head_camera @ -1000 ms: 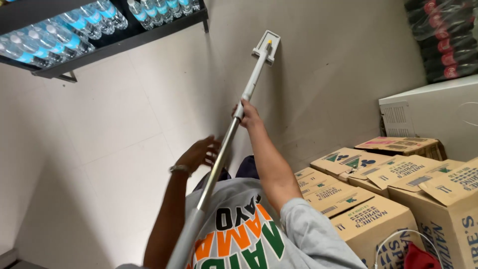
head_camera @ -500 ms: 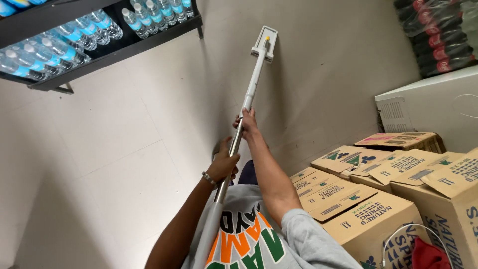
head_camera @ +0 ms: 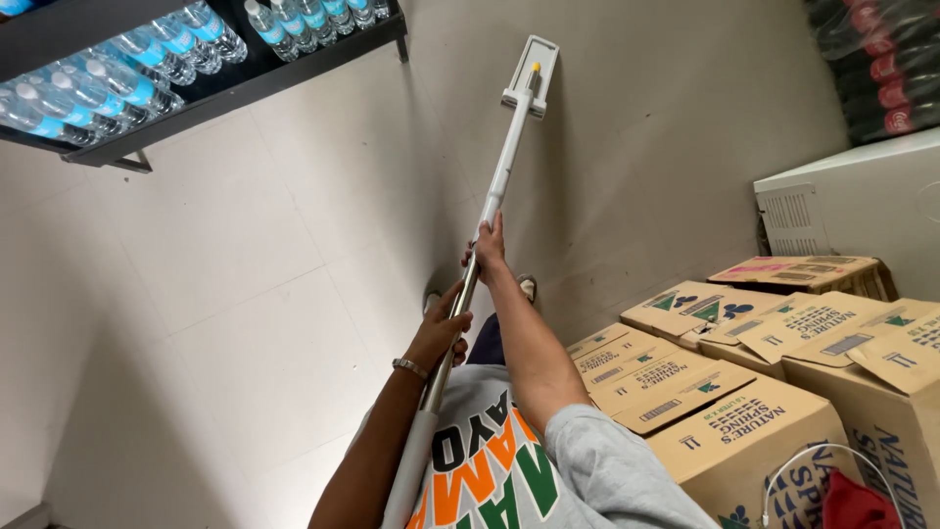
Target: The person carries a mop into a bathroom, pours water from a green bucket onto the mop head using a scoop, and mops the tiled floor. They then move to a store area with shelves and boxes and continue mopping the floor between aisles.
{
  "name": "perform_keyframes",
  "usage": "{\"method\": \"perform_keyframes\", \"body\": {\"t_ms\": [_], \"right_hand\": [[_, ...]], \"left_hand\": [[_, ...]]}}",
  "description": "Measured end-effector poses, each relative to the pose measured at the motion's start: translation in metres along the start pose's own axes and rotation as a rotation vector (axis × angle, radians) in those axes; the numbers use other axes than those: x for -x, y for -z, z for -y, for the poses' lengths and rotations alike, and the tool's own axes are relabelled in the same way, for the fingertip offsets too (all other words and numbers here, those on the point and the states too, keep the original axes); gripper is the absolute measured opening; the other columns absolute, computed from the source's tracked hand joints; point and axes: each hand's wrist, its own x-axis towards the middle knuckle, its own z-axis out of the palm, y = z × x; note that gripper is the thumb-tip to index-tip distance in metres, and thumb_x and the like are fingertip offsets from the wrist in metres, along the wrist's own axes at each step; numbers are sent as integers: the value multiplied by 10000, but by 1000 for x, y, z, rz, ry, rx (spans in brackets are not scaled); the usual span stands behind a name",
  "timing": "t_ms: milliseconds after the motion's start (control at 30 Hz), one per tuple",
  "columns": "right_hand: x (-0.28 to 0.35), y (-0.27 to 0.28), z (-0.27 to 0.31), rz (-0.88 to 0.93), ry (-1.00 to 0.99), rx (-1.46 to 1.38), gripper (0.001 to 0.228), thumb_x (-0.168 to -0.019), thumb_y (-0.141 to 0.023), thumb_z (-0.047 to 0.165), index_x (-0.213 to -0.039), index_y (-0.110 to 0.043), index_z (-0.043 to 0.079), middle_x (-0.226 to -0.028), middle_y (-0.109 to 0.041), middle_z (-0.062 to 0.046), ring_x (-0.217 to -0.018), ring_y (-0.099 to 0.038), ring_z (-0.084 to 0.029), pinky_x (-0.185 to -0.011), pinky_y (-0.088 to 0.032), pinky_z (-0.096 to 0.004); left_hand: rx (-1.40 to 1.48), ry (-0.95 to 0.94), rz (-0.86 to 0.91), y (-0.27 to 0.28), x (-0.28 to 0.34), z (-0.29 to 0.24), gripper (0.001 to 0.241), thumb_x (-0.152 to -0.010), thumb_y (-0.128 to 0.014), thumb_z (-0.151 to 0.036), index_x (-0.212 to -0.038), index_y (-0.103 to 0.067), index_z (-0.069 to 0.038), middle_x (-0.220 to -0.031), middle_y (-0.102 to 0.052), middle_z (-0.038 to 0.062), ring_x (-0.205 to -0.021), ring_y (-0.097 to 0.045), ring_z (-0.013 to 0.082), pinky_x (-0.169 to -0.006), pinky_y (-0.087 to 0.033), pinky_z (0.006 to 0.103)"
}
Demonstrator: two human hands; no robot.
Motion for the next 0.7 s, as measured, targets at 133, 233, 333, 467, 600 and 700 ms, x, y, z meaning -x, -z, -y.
{"method": "perform_keyframes", "body": {"t_ms": [133,233,333,467,600,700], "right_hand": [[9,-3,-11,-1,17,-4,601,-1081,-368,375,-1618,-102,432,-745,-501,-77,-509,-462,-165,-420,-479,-363],[15,-4,-20,-4,1,-69,585,-1089,-356,383,-1619,-113,437,-736,-512,-80,-508,-470,-160,-419,-472,-345],[14,-11,1,18,24,-66,588,-1096,-332,376,-1629,-92,441,-737,-503,-72,-521,-478,-149,-442,-491,-348],[-30,-2,-25,-65,236,326,470,-1106,-362,302,-1557,-230,294,-994,-540,-56,-794,-539,-148,-684,-526,-346],[-83,33,-42,-65,1071,921,520,-981,-522,23,-1452,-516,243,-1587,-430,-212,-1410,-532,-345,-1096,-508,-396],[55,6,48,169,997,898,873,-711,-469,-119,-1547,-435,132,-1654,-244,-248,-1461,-378,-413,-1044,-492,-416]], "left_hand": [[40,-21,16,13,-9,20,744,-923,-617,-84,-1572,-370,-348,-729,-530,47,-412,-497,135,-336,-437,329],[72,-42,38,15,1,19,752,-914,-636,-58,-1575,-405,-334,-716,-531,28,-407,-482,117,-333,-410,311],[51,-13,38,14,-2,1,744,-921,-609,-54,-1577,-403,-340,-733,-540,22,-421,-506,116,-354,-447,315],[72,-36,68,32,-13,0,735,-925,-617,-66,-1580,-387,-307,-801,-580,25,-475,-497,108,-391,-466,292],[466,-150,366,48,-44,0,538,-1123,-465,-330,-1628,-390,-165,-847,-612,91,-589,-599,108,-478,-564,244],[723,-199,344,28,-9,-35,573,-1052,-399,-160,-1622,-340,-160,-935,-621,164,-769,-708,243,-671,-637,318]]}}
